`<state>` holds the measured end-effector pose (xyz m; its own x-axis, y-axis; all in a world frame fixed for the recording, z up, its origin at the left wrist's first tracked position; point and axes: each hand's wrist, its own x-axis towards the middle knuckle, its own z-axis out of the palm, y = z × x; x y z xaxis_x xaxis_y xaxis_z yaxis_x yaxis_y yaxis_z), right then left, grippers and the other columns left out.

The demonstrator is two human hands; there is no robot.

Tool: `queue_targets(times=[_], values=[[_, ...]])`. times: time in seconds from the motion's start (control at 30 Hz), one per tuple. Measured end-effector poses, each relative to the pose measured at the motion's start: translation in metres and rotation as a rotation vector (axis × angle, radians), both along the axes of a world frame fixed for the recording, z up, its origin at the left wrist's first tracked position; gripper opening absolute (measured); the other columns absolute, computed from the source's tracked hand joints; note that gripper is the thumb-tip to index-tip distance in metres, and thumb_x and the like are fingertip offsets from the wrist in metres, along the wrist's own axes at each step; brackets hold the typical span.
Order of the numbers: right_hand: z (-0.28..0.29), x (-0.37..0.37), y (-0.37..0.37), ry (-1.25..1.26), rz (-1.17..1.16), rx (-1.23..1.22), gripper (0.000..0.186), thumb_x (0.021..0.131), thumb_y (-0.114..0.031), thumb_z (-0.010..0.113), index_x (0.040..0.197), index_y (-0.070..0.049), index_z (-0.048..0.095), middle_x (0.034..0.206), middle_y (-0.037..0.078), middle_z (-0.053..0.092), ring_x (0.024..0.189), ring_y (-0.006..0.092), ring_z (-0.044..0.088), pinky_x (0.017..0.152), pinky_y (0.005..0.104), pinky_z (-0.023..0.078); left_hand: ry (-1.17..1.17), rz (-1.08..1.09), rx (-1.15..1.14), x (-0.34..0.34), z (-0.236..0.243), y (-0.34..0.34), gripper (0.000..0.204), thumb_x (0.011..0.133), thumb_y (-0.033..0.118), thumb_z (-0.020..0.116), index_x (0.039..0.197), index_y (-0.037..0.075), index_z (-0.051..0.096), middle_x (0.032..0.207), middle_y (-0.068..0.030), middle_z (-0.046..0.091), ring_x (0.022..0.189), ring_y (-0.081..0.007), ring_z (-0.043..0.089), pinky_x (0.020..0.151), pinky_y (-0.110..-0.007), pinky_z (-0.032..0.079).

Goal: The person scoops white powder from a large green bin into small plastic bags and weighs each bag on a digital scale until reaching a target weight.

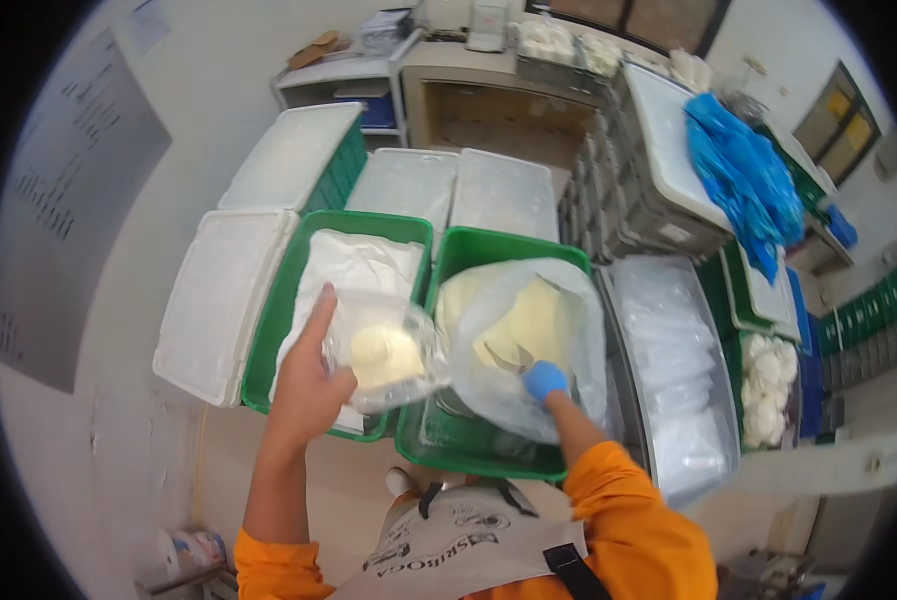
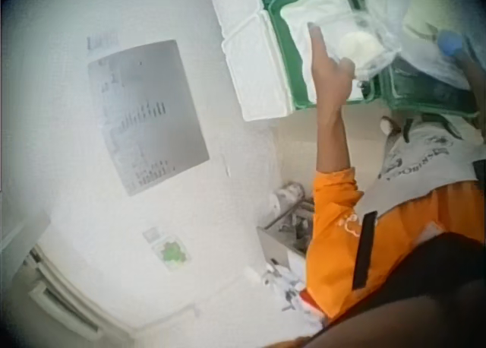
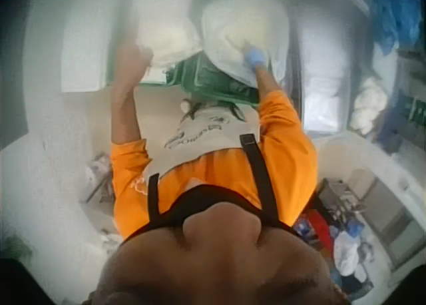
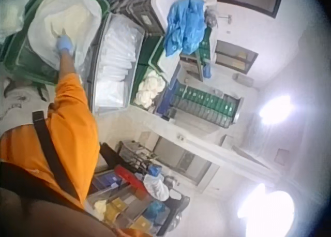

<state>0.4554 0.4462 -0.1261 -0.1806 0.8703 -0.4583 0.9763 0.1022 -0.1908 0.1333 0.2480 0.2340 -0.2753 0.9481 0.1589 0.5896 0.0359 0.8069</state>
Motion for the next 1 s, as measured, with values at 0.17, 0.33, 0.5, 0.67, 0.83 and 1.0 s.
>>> queue_targets(times=[0.17,0.33,0.5,0.67,0.83,1.0], values=[[-0.032,-0.097,0.06,0.14,-0.024,-0.047,0.041,0.089,-0.038,0.056,0.106,-0.005,0.074,0.114,0.019,0.069,0.108,0.0357,0.066,0.092,0.0438,0.052,-0.31,0.142,-0.159,0.014,-0.01,-0.031,0.082,0.072,-0.009,0.047,0.151,-0.009,0.026,0.159,-0.023,0.028,0.148,-0.0274,0.027,0.116,-0.03,0.026],[-0.031,-0.062,0.053,0.233,-0.053,0.156,0.035,0.087,-0.038,0.06,0.098,-0.007,0.072,0.099,0.02,0.071,0.094,0.0387,0.067,0.081,0.0476,0.053,-0.35,0.145,-0.227,0.015,-0.038,-0.051,0.082,0.072,-0.009,0.048,0.151,-0.01,0.024,0.161,-0.0234,0.022,0.15,-0.029,0.022,0.119,-0.032,0.022],[0.01,-0.009,0.003,0.349,-0.143,0.34,0.03,0.085,-0.037,0.065,0.094,-0.008,0.067,0.088,0.02,0.069,0.082,0.0416,0.066,0.072,0.0513,0.052,-0.365,0.093,-0.237,0.026,-0.046,-0.052,0.082,0.072,-0.008,0.049,0.151,-0.011,0.024,0.161,-0.0244,0.023,0.15,-0.0305,0.022,0.119,-0.033,0.021],[0.068,0.035,-0.038,0.29,-0.161,0.439,0.028,0.084,-0.036,0.069,0.096,-0.011,0.068,0.086,0.019,0.069,0.081,0.0418,0.066,0.071,0.0522,0.051,-0.287,0.068,-0.309,0.031,-0.09,-0.036,0.082,0.073,-0.004,0.054,0.15,-0.01,0.026,0.157,-0.0262,0.029,0.143,-0.0314,0.034,0.112,-0.035,0.035],[0.113,0.075,-0.066,0.405,-0.106,0.51,0.025,0.082,-0.034,0.069,0.089,-0.009,0.068,0.077,0.019,0.067,0.075,0.0399,0.065,0.066,0.0497,0.05,-0.096,0.069,-0.358,0.015,-0.21,-0.031,0.084,0.072,0.0,0.06,0.149,-0.009,0.028,0.149,-0.0296,0.04,0.103,-0.0305,0.068,0.077,-0.036,0.058],[0.164,0.122,-0.076,0.525,-0.1,0.501,0.023,0.081,-0.023,0.073,0.088,-0.002,0.07,0.071,0.017,0.066,0.061,0.0248,0.064,0.06,0.038,0.05,-0.321,0.043,-0.43,0.042,-0.174,-0.004,0.085,0.072,-0.004,0.059,0.15,-0.009,0.027,0.114,-0.0258,0.061,0.069,-0.0213,0.064,0.06,-0.032,0.053]])
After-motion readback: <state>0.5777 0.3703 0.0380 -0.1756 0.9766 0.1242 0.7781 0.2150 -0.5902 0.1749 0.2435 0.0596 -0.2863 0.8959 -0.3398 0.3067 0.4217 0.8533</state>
